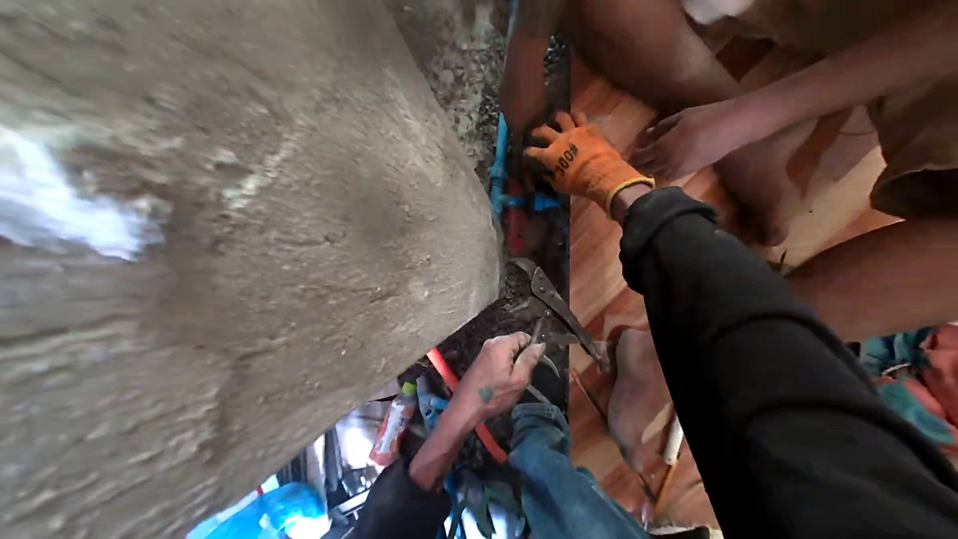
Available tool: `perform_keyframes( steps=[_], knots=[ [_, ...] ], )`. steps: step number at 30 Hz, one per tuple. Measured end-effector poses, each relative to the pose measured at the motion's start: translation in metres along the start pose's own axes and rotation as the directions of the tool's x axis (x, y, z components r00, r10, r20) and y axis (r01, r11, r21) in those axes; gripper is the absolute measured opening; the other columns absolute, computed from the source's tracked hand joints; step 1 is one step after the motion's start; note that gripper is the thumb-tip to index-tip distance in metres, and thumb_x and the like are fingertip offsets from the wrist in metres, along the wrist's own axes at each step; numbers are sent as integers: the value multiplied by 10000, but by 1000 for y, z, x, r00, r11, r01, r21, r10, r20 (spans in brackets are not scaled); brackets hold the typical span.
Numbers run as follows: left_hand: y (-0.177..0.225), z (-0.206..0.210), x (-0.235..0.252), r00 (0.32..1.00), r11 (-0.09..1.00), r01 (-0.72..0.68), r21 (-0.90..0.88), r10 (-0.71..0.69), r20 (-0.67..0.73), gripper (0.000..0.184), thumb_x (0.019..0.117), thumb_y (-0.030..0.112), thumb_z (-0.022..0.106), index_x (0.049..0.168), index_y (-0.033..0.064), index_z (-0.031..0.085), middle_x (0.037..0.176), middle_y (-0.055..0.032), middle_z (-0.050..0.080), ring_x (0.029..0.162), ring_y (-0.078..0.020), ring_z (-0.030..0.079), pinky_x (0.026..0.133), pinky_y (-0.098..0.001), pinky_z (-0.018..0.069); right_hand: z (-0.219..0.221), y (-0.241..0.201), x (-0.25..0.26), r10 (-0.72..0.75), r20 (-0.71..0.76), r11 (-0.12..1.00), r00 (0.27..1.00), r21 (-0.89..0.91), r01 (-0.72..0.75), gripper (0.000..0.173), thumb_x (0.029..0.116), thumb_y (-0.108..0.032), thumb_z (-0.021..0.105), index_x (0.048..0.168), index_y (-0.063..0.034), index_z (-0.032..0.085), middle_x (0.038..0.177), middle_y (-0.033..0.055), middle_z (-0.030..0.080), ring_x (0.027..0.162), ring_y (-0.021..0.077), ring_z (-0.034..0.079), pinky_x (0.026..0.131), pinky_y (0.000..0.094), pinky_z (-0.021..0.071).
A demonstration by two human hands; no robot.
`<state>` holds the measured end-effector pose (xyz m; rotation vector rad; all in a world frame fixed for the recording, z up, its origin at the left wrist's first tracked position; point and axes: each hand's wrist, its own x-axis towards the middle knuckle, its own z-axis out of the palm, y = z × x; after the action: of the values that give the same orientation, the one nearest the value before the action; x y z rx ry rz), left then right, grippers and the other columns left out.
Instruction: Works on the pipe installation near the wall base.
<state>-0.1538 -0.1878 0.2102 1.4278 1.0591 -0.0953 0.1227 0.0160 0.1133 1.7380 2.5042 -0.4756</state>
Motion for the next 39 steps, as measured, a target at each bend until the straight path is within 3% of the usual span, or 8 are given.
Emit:
perform_keyframes(
  steps=[5,8,15,21,24,29,34,39],
  knots=[
    [7,0,2,998,995,67,77,-66,-16,321,1077,297,469,950,68,654,714,7,535,610,-88,521,609,-280,469,15,-11,17,21,-4,999,1000,-34,-21,527,916,-110,676,1420,-252,615,1631,214,347,1528,514,191,1213,739,131],
    [7,1,-3,997,995,71,63,-70,-25,325,1076,289,468,958,56,662,712,-2,543,606,-95,526,606,-287,474,24,-17,16,142,-93,987,986,92,-133,436,1070,-257,489,1491,-156,539,1683,153,284,1564,478,115,1237,687,143],
    [3,9,-7,993,990,115,81,-114,-26,331,1078,288,477,959,40,660,748,-28,557,658,-122,543,651,-314,477,40,-20,22,38,-181,999,983,-12,-41,347,1035,-93,517,1340,-140,676,1667,151,326,1555,492,145,1219,742,81],
    [-5,20,-9,989,988,146,52,-146,-13,339,1079,291,478,981,31,672,756,-44,577,656,-137,559,660,-327,498,41,-23,29,251,-79,948,965,220,-229,607,1060,-243,497,1628,-139,312,1696,243,168,1551,533,70,1225,704,123],
    [-7,26,-9,989,989,147,28,-146,-15,341,1078,295,472,936,42,652,718,-29,548,623,-132,543,630,-321,488,38,-24,31,215,-46,964,976,167,-205,570,1047,-134,491,1603,-114,368,1718,171,160,1567,497,42,1234,699,84],
    [-4,31,-7,988,990,141,-10,-141,-65,332,1073,288,485,934,42,660,709,-21,551,615,-120,541,623,-308,485,34,-7,27,21,-39,999,999,51,-19,349,987,-49,574,1298,-140,704,1628,52,423,1552,482,160,1210,742,90],
    [9,26,7,984,991,133,-1,-132,-122,319,1068,273,482,974,35,671,728,-25,575,631,-114,557,636,-305,495,31,2,23,-77,13,996,997,-42,77,371,965,-25,603,1247,-227,735,1587,9,480,1541,451,217,1192,766,56],
    [23,22,13,985,988,134,72,-125,-118,325,1067,283,484,997,37,685,765,-43,601,679,-135,583,676,-331,505,21,-14,22,63,77,995,995,71,-68,369,1010,-102,563,1354,-177,671,1623,103,415,1527,539,157,1136,779,246]
  ],
)
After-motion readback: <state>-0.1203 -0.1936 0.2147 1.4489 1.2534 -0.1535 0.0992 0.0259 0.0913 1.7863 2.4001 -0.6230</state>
